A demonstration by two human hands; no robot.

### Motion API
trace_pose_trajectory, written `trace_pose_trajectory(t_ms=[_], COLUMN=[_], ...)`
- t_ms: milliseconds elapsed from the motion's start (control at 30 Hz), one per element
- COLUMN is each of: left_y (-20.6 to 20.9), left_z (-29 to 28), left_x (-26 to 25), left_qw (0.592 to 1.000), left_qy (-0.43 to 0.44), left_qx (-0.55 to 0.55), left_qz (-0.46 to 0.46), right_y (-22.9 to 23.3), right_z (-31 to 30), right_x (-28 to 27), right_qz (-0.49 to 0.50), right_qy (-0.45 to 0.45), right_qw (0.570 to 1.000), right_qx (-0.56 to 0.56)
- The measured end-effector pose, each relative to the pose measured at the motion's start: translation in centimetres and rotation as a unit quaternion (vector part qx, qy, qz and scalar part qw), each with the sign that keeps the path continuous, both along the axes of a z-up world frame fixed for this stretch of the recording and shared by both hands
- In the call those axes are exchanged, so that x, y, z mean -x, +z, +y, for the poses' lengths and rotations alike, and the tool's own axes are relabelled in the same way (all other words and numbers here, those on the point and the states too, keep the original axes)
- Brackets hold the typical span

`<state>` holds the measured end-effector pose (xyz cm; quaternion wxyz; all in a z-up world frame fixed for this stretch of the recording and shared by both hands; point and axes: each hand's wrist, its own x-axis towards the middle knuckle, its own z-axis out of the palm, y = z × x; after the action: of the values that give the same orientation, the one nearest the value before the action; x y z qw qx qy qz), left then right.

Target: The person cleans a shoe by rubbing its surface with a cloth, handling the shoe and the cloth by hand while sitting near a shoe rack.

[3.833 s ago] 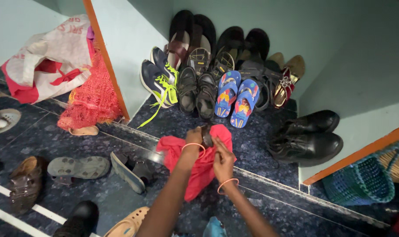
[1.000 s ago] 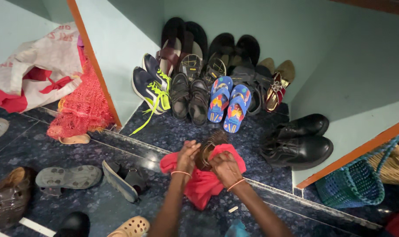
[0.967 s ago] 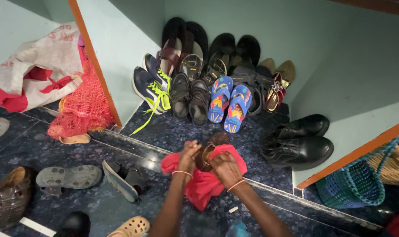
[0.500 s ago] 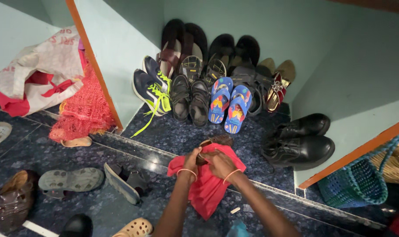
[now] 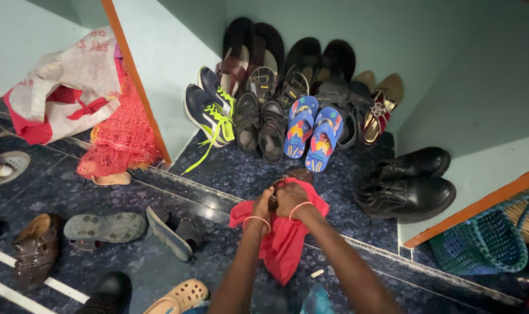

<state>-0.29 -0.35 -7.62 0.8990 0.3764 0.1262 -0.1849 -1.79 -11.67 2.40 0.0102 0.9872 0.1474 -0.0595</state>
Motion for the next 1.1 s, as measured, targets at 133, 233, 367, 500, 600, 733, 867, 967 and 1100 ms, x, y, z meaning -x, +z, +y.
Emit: trace_pose_trajectory(t_ms=[133, 233, 367, 500, 600, 733, 867, 967, 1100], left_y=[-3.0, -4.3, -3.6, -2.0, -1.7, -2.7, -2.2, -1.3, -1.6], left_z=[-0.5, -0.7, -0.3, -0.2, 0.2, -0.2, -0.2, 0.1, -0.1], left_x=[-1.4, -2.2, -2.1, -1.7, -1.7, -2.3, -1.9, -1.4, -1.4], left_qw=[0.998, 0.998, 0.998, 0.999, 1.0, 0.998, 0.999, 0.999, 0.999], left_qy=[0.033, 0.038, 0.041, 0.042, 0.02, 0.045, 0.04, 0.036, 0.038], left_qx=[-0.019, -0.021, -0.035, -0.012, -0.01, -0.051, 0.02, 0.023, 0.012], left_qz=[-0.054, -0.048, -0.042, -0.022, -0.013, 0.015, 0.001, 0.007, -0.004], right_y=[-1.7, -2.9, -4.9, -5.3, -4.0, -2.6, -0.8, 0.4, 0.5], right_z=[-2.4, -2.9, -3.7, -3.7, -3.0, -1.5, -0.1, 1.0, 2.5], right_x=[0.5, 0.2, -0.4, -0.6, -0.9, -0.8, -0.6, 0.1, 0.7], right_qz=[-0.057, -0.054, -0.019, -0.002, -0.06, -0.051, -0.034, -0.025, -0.061], right_qy=[0.053, 0.072, 0.07, 0.055, 0.122, 0.115, 0.064, 0.028, -0.034], right_qw=[0.984, 0.964, 0.929, 0.931, 0.963, 0.982, 0.995, 0.999, 0.997], right_qx=[-0.162, -0.249, -0.363, -0.362, -0.234, -0.141, -0.066, -0.035, -0.021])
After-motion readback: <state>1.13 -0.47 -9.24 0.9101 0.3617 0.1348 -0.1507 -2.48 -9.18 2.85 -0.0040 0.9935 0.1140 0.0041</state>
